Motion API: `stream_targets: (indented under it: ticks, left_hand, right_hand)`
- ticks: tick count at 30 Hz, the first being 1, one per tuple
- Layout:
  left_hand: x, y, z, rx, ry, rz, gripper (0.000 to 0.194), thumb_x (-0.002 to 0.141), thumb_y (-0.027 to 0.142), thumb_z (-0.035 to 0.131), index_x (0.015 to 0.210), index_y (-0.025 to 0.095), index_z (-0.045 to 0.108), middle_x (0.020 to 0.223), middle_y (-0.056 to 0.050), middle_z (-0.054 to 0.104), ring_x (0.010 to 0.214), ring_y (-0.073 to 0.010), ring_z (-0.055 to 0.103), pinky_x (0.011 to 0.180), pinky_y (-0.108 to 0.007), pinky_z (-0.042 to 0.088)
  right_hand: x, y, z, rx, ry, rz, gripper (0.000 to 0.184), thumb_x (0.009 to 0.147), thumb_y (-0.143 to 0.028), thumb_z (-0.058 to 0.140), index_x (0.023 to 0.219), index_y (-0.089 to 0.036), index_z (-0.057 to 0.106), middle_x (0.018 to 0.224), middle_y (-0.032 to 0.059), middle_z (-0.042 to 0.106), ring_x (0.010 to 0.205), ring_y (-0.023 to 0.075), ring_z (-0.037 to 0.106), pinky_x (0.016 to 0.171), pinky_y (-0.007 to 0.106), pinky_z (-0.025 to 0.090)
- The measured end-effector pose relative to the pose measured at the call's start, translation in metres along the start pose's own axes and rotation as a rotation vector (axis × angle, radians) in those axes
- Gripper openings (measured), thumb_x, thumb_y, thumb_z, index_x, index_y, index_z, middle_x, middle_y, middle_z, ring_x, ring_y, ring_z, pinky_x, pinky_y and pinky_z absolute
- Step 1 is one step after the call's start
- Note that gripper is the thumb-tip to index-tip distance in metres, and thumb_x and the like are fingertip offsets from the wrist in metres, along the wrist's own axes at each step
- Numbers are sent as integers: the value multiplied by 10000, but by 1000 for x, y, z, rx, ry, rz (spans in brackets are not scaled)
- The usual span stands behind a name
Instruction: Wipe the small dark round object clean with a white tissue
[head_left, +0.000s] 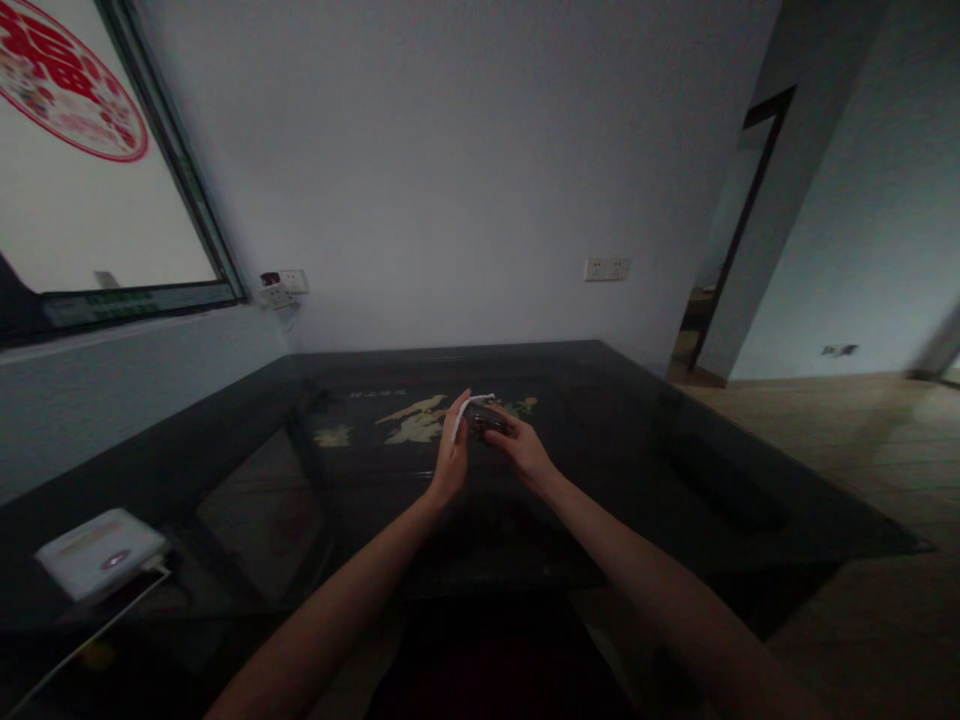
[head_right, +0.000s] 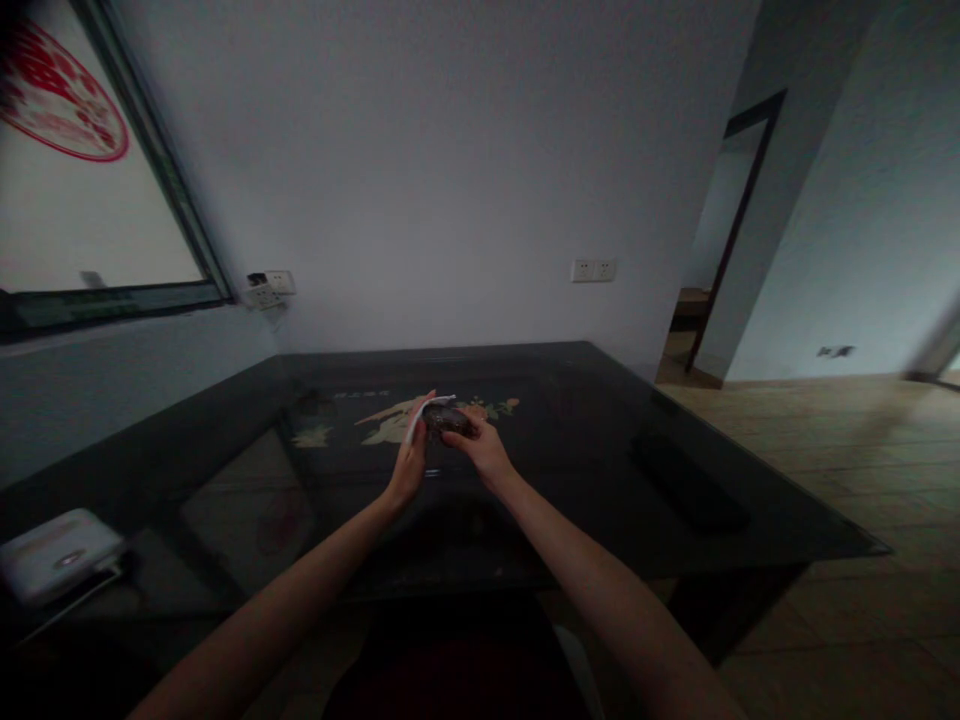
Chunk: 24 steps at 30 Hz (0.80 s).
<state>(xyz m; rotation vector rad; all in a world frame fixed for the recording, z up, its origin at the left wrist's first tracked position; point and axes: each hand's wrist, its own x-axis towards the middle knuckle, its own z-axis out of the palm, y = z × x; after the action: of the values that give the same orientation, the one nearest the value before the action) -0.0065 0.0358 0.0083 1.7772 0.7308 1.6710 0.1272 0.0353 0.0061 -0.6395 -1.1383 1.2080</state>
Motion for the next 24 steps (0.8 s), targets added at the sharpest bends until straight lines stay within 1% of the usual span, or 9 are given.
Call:
stream_targets:
  ticks: [4,8,10,14,15,17,19,21,24]
  left_hand:
    - [-10,7,9,146,-24,135,626,910,594,346,1437,256,335,1545,-98,269,1439,-242,201,1185,-439,113]
    - [-6,10,6,97,-15,143,612,902,610,348,1400,258,406,1528,-88,314,1428,-242,236,1182,-433,138]
    - [-1,6,1,1,0,50,590,907,611,333,1346,246,479,1482,-80,399,1397,-242,308,1168,-425,197]
    - [5,-9,-5,-110,93,-294,622,875,665,334,1171,199,619,1235,-106,623,1258,-291,491,1095,-455,334]
    - [4,-12,-4,-110,106,-323,628,866,675,343,1156,194,625,1209,-109,635,1248,-297,500,1089,-457,340]
    - [0,-12,-2,-81,84,-237,616,873,658,359,1231,206,574,1310,-100,570,1309,-276,438,1122,-436,296]
    - [-5,-8,2,-9,31,-61,612,889,628,364,1339,228,473,1447,-90,434,1383,-245,331,1163,-413,214]
    - [-8,-4,6,86,-13,70,627,896,616,361,1392,235,401,1500,-100,344,1413,-239,266,1176,-416,162]
    - [-9,1,7,195,-42,157,624,903,606,350,1397,228,389,1493,-125,340,1405,-253,271,1166,-443,171]
  right_hand:
    - [0,-2,-2,95,-28,20,546,552,-431,836,1037,-222,700,1086,60,712,1027,246,647,991,401,453]
    - [-1,-2,-2,48,-33,26,573,537,-408,850,1057,-228,693,1091,58,711,1026,247,648,999,406,446]
    - [0,-1,-2,-6,-8,15,594,511,-359,867,1061,-224,689,1077,54,715,1024,247,649,1006,413,439]
    - [2,4,-2,-74,33,18,654,467,-314,881,1080,-209,677,1077,58,714,1037,260,642,988,424,454]
    - [2,4,-2,-77,41,15,649,473,-324,878,1078,-206,677,1081,61,712,1040,262,641,986,424,456]
    - [2,5,-2,-76,48,3,615,511,-360,861,1076,-202,678,1088,70,711,1048,264,638,991,425,450]
    - [2,5,-3,-64,44,-6,582,555,-396,837,1081,-204,679,1096,78,709,1058,265,636,999,424,443]
    - [1,3,-4,-46,28,-2,568,580,-417,820,1087,-207,677,1106,84,706,1066,267,635,999,425,443]
    - [1,2,-4,-61,13,-16,576,584,-408,818,1103,-207,668,1129,86,698,1075,266,631,999,428,443]
